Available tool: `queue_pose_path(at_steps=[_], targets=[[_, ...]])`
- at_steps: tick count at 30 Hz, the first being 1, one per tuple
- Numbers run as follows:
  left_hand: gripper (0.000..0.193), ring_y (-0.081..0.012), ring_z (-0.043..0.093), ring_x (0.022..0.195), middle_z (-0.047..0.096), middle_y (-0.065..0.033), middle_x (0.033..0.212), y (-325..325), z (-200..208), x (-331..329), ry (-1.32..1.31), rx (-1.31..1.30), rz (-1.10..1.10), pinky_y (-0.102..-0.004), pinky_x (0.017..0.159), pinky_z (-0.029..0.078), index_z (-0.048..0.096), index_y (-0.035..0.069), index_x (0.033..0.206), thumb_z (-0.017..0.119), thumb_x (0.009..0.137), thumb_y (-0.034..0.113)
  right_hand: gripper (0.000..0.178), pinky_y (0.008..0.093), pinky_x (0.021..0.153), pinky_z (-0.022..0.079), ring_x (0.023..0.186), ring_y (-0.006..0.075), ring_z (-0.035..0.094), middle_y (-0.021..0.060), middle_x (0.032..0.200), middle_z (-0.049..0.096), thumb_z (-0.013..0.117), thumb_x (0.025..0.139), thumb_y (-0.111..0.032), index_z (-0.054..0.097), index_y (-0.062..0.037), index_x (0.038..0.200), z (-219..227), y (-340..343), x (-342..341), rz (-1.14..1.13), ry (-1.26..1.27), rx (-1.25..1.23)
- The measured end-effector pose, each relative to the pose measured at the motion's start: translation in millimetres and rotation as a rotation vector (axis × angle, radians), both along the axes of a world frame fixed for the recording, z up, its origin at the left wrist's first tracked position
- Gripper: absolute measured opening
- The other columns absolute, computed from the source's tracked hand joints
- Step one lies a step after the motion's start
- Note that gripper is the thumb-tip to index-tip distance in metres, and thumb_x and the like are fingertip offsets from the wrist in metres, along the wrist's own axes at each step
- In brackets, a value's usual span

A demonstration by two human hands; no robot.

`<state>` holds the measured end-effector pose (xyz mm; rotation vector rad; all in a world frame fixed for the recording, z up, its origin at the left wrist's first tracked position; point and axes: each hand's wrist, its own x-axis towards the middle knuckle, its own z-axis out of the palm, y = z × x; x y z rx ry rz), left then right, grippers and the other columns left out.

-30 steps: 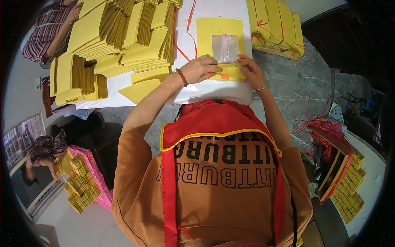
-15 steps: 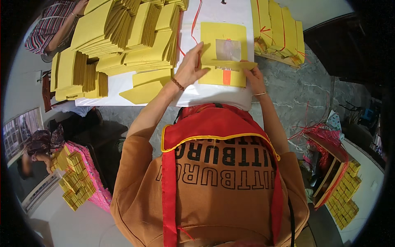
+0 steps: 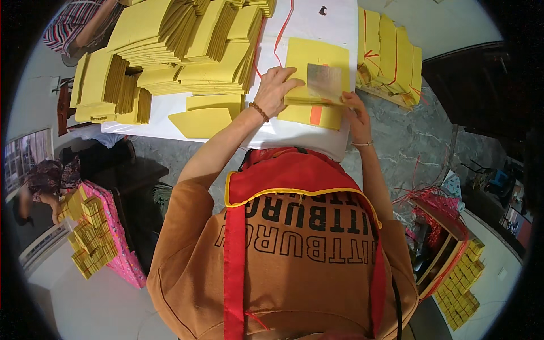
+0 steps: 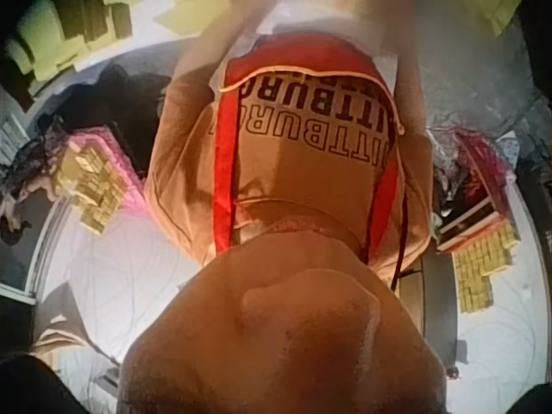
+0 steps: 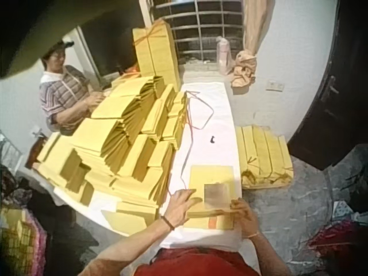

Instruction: Stacking and organizing yellow paper sheets on a table.

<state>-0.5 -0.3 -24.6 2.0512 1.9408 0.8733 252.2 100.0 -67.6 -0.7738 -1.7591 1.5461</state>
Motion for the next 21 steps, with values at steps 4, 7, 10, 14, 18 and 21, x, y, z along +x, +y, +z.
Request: queue_pose_path(at_steps=[4,7,10,14,18,21], targets=[[0.045,-0.0317,0.048,0.102,0.055,-0.0122,0.111,-19,14,3,-0.152,0.026,-0.191,-0.0388,0.087,0.04,0.057,0.01,0.102,0.051,0.062,-0.012,0.047,0.041,0.104,0.03,0.127,0.0333,0.036,0.0132,0.127,0.049,0.068,0.07,-0.004,0.054,-0.0091,0.115,36,-18,4,0.003,-0.12,0.338],[0.042,-0.03,0.05,0.1,0.057,-0.0122,0.105,-33,18,12,-0.232,-0.014,-0.244,-0.0378,0.088,0.04,0.056,0.007,0.101,0.045,0.066,-0.013,0.049,0.0433,0.103,0.03,0.126,0.0352,0.037,0.013,0.126,0.05,0.07,0.069,-0.008,0.054,-0.0111,0.114,25,-29,5,-0.02,-0.146,0.348],[0.027,-0.0298,0.05,0.099,0.057,-0.0116,0.104,-40,3,10,-0.283,-0.065,-0.236,-0.0376,0.088,0.04,0.056,0.006,0.1,0.049,0.076,-0.003,0.045,0.0409,0.101,0.032,0.124,0.0349,0.039,0.0128,0.123,0.053,0.071,0.069,-0.011,0.056,-0.0102,0.112,29,-31,5,0.05,-0.218,0.472],[0.02,-0.0317,0.05,0.097,0.057,-0.0141,0.098,-39,-4,10,-0.438,-0.148,-0.08,-0.0377,0.083,0.041,0.055,0.004,0.101,0.051,0.086,0.015,0.037,0.038,0.096,0.035,0.118,0.0315,0.046,0.0117,0.117,0.057,0.069,0.073,-0.015,0.059,-0.0078,0.108,38,-30,7,0.063,-0.413,0.713],[0.027,-0.0331,0.054,0.085,0.059,-0.0182,0.086,-30,0,18,-0.533,-0.224,0.108,-0.0394,0.074,0.043,0.055,0.001,0.103,0.055,0.085,0.022,0.029,0.0342,0.082,0.044,0.097,0.0254,0.059,0.0125,0.102,0.064,0.063,0.081,-0.021,0.059,-0.0054,0.105,22,-23,-3,-0.081,-0.268,0.1],[0.029,-0.0347,0.055,0.07,0.059,-0.0186,0.075,-27,-7,28,-0.756,-0.196,0.307,-0.0417,0.066,0.044,0.055,0.001,0.102,0.057,0.083,0.022,0.031,0.0329,0.075,0.047,0.086,0.0235,0.063,0.0129,0.096,0.065,0.061,0.083,-0.024,0.058,-0.0043,0.106,26,-14,-22,-0.156,-0.276,0.006]])
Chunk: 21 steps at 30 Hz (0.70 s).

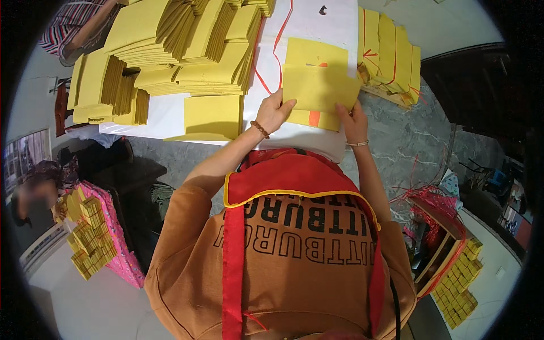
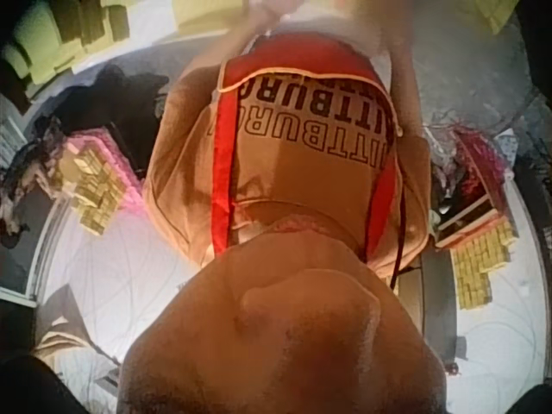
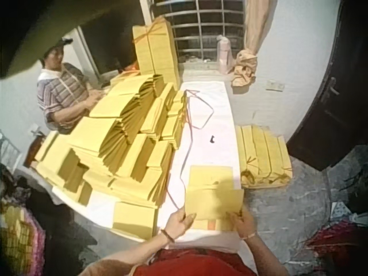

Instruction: Stacking and organizing yellow paper sheets on a table.

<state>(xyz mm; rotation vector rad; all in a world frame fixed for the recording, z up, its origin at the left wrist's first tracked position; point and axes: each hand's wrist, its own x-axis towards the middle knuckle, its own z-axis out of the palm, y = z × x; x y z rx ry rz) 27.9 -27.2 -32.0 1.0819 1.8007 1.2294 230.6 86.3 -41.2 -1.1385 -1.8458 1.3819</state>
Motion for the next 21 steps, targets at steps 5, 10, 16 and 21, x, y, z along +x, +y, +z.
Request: queue_pose_path(at_steps=[5,10,16,21], targets=[[0.025,-0.036,0.056,0.062,0.056,-0.0176,0.064,10,-3,4,0.11,-0.105,0.082,-0.043,0.058,0.043,0.055,-0.001,0.092,0.058,0.081,0.022,0.038,0.0326,0.073,0.047,0.083,0.0234,0.064,0.0128,0.094,0.066,0.064,0.081,-0.028,0.056,-0.0043,0.11,-20,16,-9,-0.055,-0.038,-0.041],[0.027,-0.0341,0.057,0.062,0.056,-0.017,0.065,17,-3,-2,0.209,-0.275,0.068,-0.0418,0.056,0.042,0.051,0.0,0.091,0.06,0.078,0.022,0.058,0.0332,0.065,0.047,0.072,0.0231,0.062,0.0105,0.082,0.064,0.069,0.075,-0.027,0.044,-0.0088,0.124,2,14,-20,-0.161,-0.26,0.04],[0.059,-0.0312,0.058,0.063,0.056,-0.0141,0.072,19,-7,-4,0.04,-0.134,0.126,-0.0417,0.056,0.043,0.033,0.003,0.123,0.064,0.074,0.017,0.057,0.0338,0.06,0.045,0.064,0.0213,0.057,0.0071,0.073,0.06,0.07,0.072,-0.023,0.045,-0.0117,0.122,4,11,-23,-0.197,-0.217,-0.006],[0.068,-0.0325,0.058,0.073,0.058,-0.0153,0.08,24,5,-6,-0.016,-0.297,0.092,-0.0422,0.064,0.044,0.028,0.005,0.129,0.066,0.074,0.017,0.053,0.035,0.06,0.045,0.064,0.0224,0.058,0.0077,0.073,0.061,0.069,0.072,-0.023,0.047,-0.0123,0.119,-11,16,-22,-0.207,-0.24,0.026]])
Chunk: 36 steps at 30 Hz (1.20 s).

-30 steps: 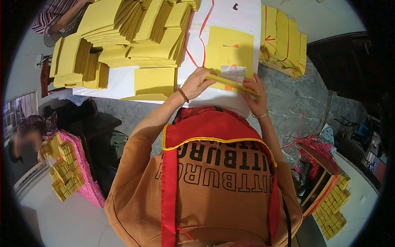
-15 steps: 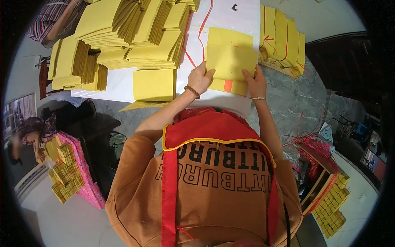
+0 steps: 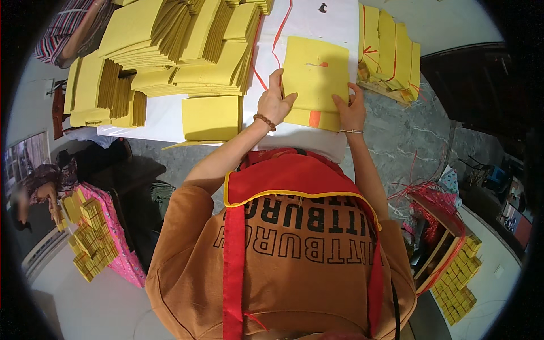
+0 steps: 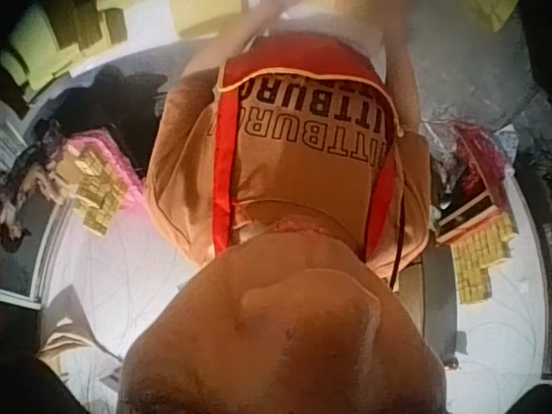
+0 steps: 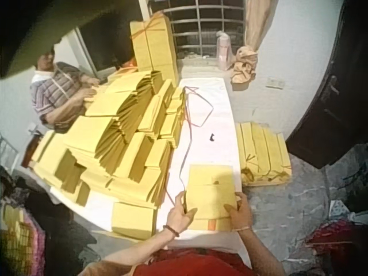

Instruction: Stacking and organizing yellow paper sheets on a table.

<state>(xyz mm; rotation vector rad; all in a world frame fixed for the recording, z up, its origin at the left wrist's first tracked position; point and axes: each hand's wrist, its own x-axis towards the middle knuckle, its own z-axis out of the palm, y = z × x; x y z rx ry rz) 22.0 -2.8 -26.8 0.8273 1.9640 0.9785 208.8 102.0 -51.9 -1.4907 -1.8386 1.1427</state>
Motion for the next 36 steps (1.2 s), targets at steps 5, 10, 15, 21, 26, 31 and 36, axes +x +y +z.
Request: queue_pose_path(at_steps=[5,10,15,21,26,31,36], targets=[[0.056,-0.0325,0.046,0.105,0.05,-0.0165,0.11,2,17,8,0.617,0.322,-0.105,-0.0454,0.084,0.036,0.041,0.009,0.124,0.066,0.074,0.015,0.051,0.0368,0.062,0.046,0.069,0.0246,0.062,0.0099,0.076,0.062,0.068,0.073,-0.025,0.048,-0.0127,0.117,9,-2,-3,0.007,-0.014,-0.023],[0.05,-0.0338,0.032,0.124,0.04,-0.014,0.132,13,5,20,0.932,0.461,-0.492,-0.0464,0.1,0.028,0.044,0.011,0.127,0.059,0.082,0.024,0.048,0.0365,0.061,0.047,0.069,0.0282,0.062,0.0112,0.077,0.063,0.068,0.073,-0.025,0.049,-0.0125,0.116,8,-4,-4,0.001,-0.04,0.022],[0.049,-0.032,0.03,0.127,0.037,-0.0135,0.135,9,-15,19,0.941,0.345,-0.528,-0.0459,0.103,0.024,0.043,0.01,0.129,0.055,0.085,0.028,0.05,0.0489,0.082,0.038,0.1,0.0272,0.054,0.0124,0.109,0.057,0.062,0.078,-0.032,0.048,-0.0137,0.122,19,-29,-6,0.054,-0.262,0.396],[0.049,-0.0341,0.029,0.128,0.037,-0.0149,0.136,13,-17,16,0.926,0.348,-0.559,-0.0477,0.104,0.023,0.044,0.01,0.128,0.054,0.085,0.031,0.056,0.0601,0.102,0.01,0.133,0.0259,0.025,0.0071,0.143,0.031,0.047,0.086,-0.042,0.039,-0.0111,0.133,1,-71,7,0.499,-0.591,0.615],[0.06,-0.0342,0.029,0.127,0.037,-0.0146,0.135,7,-11,4,0.929,0.374,-0.679,-0.0487,0.103,0.023,0.043,0.012,0.13,0.058,0.08,0.041,0.053,0.0589,0.103,0.011,0.13,0.0271,0.03,0.0064,0.138,0.039,0.05,0.085,-0.041,0.046,-0.0105,0.128,0,-68,5,0.484,-0.471,0.562],[0.065,-0.0324,0.036,0.121,0.04,-0.0158,0.132,16,-21,6,1.003,0.396,-0.697,-0.0472,0.096,0.03,0.045,0.008,0.128,0.058,0.077,0.046,0.035,0.0489,0.105,0.019,0.121,0.0268,0.043,0.0082,0.127,0.051,0.051,0.087,-0.028,0.058,-0.0092,0.116,21,-76,20,0.572,-0.287,0.512],[0.06,-0.0332,0.045,0.11,0.046,-0.0245,0.122,26,-10,16,1.154,0.38,-0.893,-0.0445,0.08,0.038,0.047,0.004,0.126,0.055,0.079,0.041,0.029,0.0295,0.094,0.037,0.107,0.0227,0.052,0.0082,0.116,0.057,0.053,0.087,-0.022,0.06,-0.0067,0.111,10,-95,-44,1.27,0.316,-0.718]])
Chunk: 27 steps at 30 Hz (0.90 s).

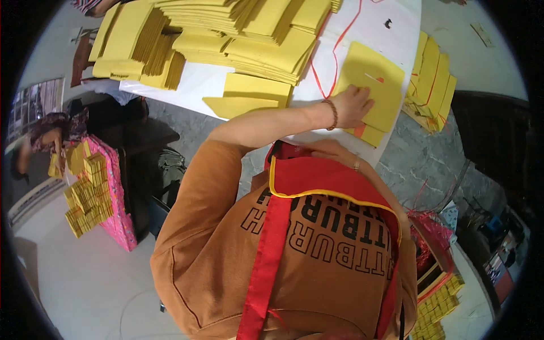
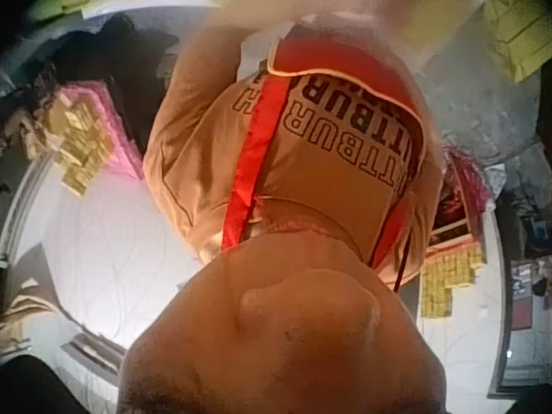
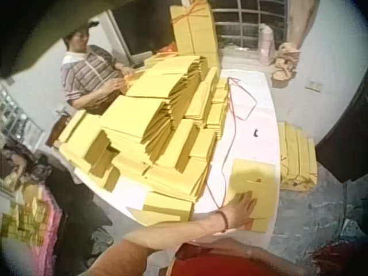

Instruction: Stacking and organizing yellow paper sheets on a table.

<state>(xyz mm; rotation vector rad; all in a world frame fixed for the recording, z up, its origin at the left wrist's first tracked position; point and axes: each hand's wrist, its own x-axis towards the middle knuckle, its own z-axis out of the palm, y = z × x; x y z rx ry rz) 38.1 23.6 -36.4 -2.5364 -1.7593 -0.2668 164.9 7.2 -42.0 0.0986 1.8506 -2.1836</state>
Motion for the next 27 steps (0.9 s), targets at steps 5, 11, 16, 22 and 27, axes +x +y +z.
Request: queue_pose_path(at_steps=[5,11,16,22,27], targets=[[0.05,-0.0359,0.054,0.085,0.056,-0.0316,0.095,6,-5,23,0.273,0.151,0.109,-0.0374,0.055,0.037,0.051,0.0,0.122,0.05,0.079,0.026,0.042,0.0298,0.093,0.038,0.108,0.0175,0.051,0.0104,0.115,0.056,0.051,0.091,-0.026,0.042,-0.0109,0.129,-6,-27,-74,0.205,0.267,-0.044],[0.042,-0.0272,0.055,0.071,0.059,-0.0185,0.074,8,-1,16,0.012,0.085,0.174,-0.0327,0.051,0.038,0.056,0.003,0.112,0.053,0.075,0.022,0.057,0.0294,0.091,0.04,0.108,0.016,0.05,0.0134,0.117,0.054,0.047,0.093,-0.032,0.019,-0.0153,0.14,-60,-47,-102,-0.021,0.14,-0.404],[0.041,-0.0213,0.059,0.086,0.06,-0.0117,0.093,-24,92,9,-0.4,0.335,0.053,-0.0317,0.066,0.049,0.052,0.003,0.114,0.054,0.074,0.013,0.065,0.0282,0.089,0.041,0.108,0.0164,0.05,0.0149,0.117,0.054,0.045,0.095,-0.032,0.005,-0.0174,0.145,-37,-35,-116,-0.014,-0.302,-0.701],[0.047,-0.0255,0.056,0.103,0.054,-0.0127,0.118,-139,99,-76,-0.223,0.431,0.205,-0.0351,0.083,0.048,0.054,0.009,0.12,0.055,0.073,0.01,0.062,0.0407,0.093,0.043,0.113,0.0306,0.049,0.0159,0.125,0.049,0.034,0.092,-0.048,0.02,-0.0142,0.141,-38,-21,-114,-0.049,-0.324,-0.817],[0.052,-0.0272,0.049,0.111,0.05,-0.0108,0.124,-209,29,-134,0.071,0.127,0.426,-0.0379,0.092,0.041,0.049,0.015,0.127,0.051,0.076,0.013,0.08,0.0467,0.097,0.037,0.117,0.0366,0.046,0.0149,0.134,0.041,0.019,0.083,-0.07,0.024,-0.0136,0.14,-10,-29,-117,-0.149,-0.373,-0.823]])
